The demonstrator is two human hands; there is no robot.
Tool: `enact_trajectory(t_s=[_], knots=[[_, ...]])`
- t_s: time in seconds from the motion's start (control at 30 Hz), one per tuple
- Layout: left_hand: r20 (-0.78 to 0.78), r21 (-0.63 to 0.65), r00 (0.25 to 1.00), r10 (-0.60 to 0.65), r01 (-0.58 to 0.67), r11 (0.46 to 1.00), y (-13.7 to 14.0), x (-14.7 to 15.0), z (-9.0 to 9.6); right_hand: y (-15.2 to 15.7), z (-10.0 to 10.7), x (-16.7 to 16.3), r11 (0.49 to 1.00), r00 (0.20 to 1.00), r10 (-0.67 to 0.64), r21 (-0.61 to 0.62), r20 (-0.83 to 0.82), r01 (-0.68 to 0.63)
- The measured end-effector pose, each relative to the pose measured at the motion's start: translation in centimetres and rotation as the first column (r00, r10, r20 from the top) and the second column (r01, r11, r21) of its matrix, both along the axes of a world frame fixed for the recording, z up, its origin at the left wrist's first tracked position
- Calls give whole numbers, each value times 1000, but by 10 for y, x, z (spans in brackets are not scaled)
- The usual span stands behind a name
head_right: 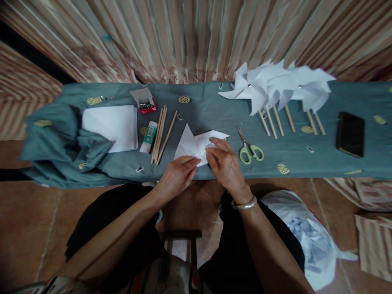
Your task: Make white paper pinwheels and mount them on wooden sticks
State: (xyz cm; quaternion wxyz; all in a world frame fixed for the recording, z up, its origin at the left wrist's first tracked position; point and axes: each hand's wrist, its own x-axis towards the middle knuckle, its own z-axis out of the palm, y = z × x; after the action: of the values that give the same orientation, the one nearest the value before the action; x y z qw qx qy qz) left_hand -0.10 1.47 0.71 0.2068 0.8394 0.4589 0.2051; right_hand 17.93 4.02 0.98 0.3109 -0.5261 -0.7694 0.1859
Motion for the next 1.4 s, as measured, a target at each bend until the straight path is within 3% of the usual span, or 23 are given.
enact_trajectory(t_s=[1.4], knots=[[-42,10,999,-10,11,1000,0,1,5,-2,-5,-2,995,995,52,78,85,-59]])
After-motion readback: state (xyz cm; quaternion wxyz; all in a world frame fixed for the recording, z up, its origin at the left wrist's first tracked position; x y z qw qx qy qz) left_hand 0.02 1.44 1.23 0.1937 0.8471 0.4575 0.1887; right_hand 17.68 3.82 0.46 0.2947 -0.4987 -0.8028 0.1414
